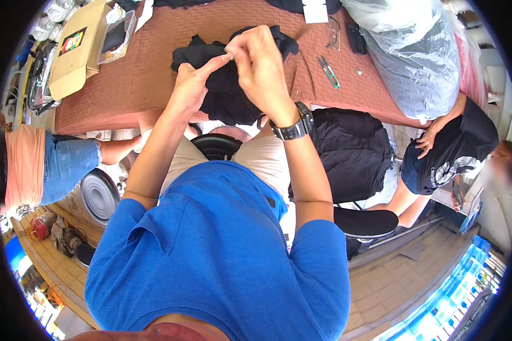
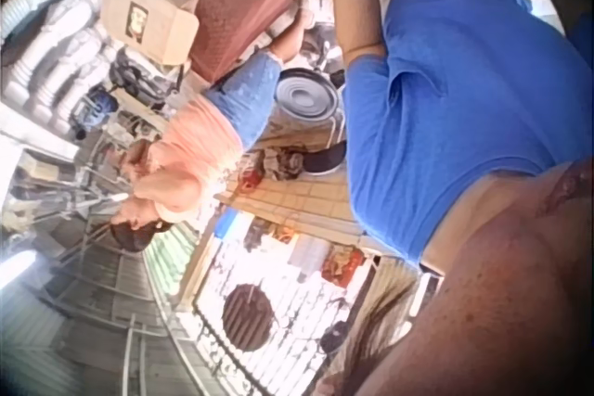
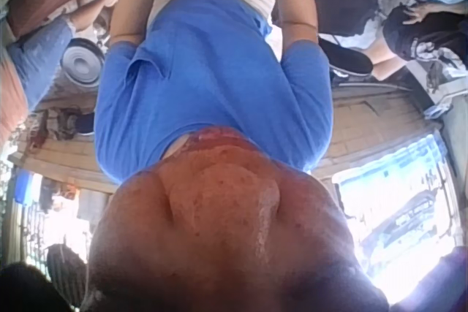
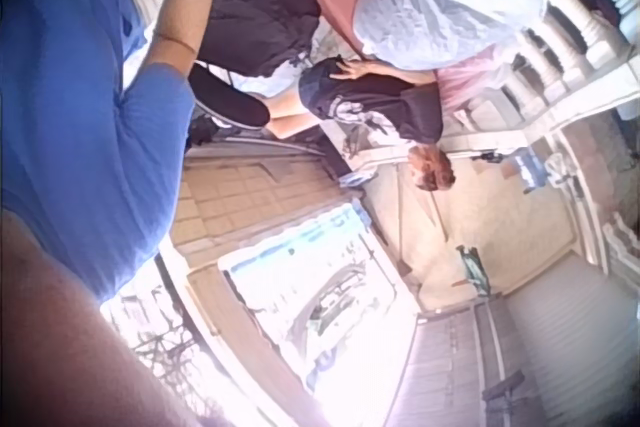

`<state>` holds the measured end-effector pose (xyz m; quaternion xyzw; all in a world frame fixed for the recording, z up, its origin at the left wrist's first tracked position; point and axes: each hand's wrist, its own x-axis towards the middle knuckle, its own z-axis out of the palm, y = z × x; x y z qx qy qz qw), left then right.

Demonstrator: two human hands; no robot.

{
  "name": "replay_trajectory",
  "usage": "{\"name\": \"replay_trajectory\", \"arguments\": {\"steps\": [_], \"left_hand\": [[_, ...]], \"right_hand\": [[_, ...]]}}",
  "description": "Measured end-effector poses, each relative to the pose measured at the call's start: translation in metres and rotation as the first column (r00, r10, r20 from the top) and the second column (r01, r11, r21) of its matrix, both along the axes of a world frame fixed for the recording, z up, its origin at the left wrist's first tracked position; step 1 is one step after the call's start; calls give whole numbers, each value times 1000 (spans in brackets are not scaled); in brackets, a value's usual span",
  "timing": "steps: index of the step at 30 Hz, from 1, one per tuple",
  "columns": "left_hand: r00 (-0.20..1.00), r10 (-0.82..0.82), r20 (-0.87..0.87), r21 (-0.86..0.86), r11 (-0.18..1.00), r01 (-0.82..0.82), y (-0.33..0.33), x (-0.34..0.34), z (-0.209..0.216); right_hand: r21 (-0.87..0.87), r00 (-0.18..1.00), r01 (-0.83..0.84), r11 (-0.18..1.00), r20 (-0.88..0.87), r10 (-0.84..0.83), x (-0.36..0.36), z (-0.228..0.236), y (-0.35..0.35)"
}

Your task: The person lays out a black garment on a table, aligns a white paper guide, and pins a small white label onto the fabric by hand.

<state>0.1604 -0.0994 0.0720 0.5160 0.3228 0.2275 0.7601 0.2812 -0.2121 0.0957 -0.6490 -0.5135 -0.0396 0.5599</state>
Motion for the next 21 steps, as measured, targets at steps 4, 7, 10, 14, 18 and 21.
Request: {"name": "replay_trajectory", "arguments": {"steps": [4,7,10,14,18,21], "left_hand": [[991,127,-36,274,955,-113,11,4,-24],[987,163,-13,393,908,-144,18,6,-31],[982,185,42,461,868,-184,21,8,-35],[983,177,-45,528,840,-127,21,9,-28],[988,118,103,231,963,-139,19,10,-19],[980,24,200,-207,978,19,16,12,-9]], "right_hand": [[384,954,-174,907,-164,252,0,69,-20],[547,994,-98,831,17,106,6,135,-68],[557,917,-394,731,290,273,27,184,-126],[535,817,-575,619,415,400,15,204,-176],[649,864,-466,601,190,465,-15,184,-155],[383,981,-188,904,38,188,-25,143,-105]]}}
